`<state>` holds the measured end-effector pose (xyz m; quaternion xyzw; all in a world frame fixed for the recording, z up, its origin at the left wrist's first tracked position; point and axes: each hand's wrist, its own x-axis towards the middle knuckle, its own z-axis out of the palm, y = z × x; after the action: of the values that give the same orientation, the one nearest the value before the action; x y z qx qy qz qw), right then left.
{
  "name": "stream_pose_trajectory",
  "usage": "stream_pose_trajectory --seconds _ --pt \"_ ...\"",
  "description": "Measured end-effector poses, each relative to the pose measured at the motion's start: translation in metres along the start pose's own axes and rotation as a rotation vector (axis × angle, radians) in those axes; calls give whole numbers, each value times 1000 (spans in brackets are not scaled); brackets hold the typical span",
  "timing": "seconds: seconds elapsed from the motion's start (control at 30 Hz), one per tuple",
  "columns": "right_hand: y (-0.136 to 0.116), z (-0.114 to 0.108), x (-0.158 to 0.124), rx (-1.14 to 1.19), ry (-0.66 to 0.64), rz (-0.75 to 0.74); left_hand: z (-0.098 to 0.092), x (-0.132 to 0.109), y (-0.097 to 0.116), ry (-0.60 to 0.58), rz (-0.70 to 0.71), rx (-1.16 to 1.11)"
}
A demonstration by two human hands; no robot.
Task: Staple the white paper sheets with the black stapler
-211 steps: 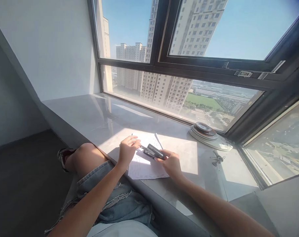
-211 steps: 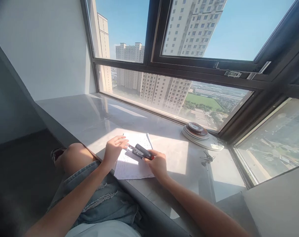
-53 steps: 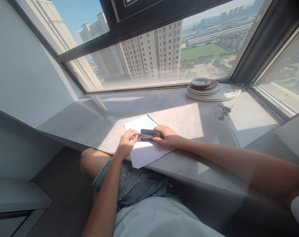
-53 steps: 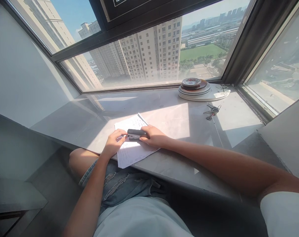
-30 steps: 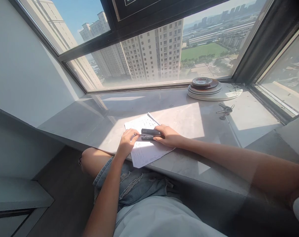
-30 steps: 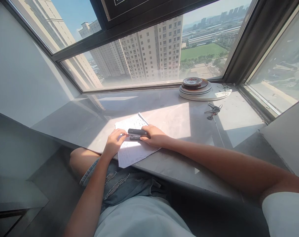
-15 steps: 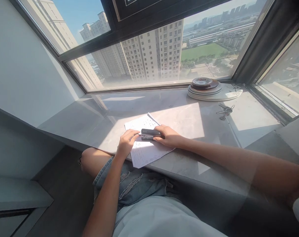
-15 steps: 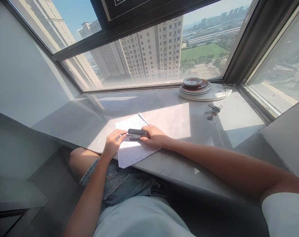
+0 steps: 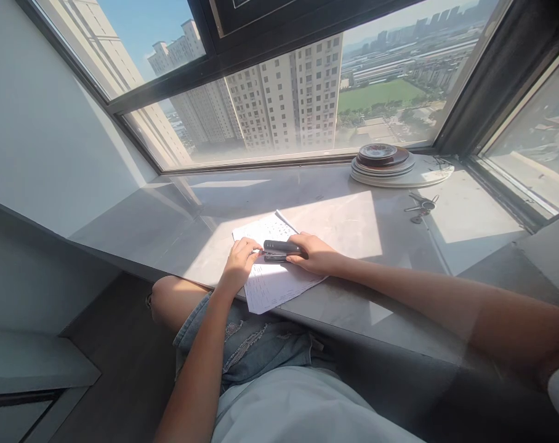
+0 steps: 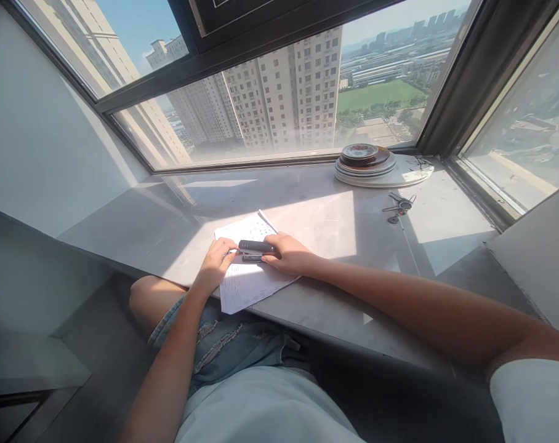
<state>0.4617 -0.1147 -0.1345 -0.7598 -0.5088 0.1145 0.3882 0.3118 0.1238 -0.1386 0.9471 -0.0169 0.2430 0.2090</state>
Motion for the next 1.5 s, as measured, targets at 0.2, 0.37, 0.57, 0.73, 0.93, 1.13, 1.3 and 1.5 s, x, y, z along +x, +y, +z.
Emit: stream_pose_trajectory --seconds 0.2,0.37,0.57,0.73,0.93,1.13,1.3,1.5 --pt "1 0 0 -13 9 -6 -1 -1 2 -19 -69 -25" --pt "0 -1 -1 -6 -8 7 3 -2 -4 -26 -102 -105" --pt "2 0 0 -13 -21 8 -10 -17 -3 -7 -354 -120" --pt "1 0 0 -19 -15 8 -25 -25 13 -200 -394 -228" --pt "1 4 -1 -58 17 -40 -2 -13 42 -283 -247 -159" --pt "1 4 -2 -97 21 -53 -3 -8 35 -250 -114 -142" --pt "-4 2 -3 -121 5 -28 -17 0 -11 -152 -325 66" --pt "-9 -14 -5 -204 -54 84 -6 -6 -33 -179 -499 278"
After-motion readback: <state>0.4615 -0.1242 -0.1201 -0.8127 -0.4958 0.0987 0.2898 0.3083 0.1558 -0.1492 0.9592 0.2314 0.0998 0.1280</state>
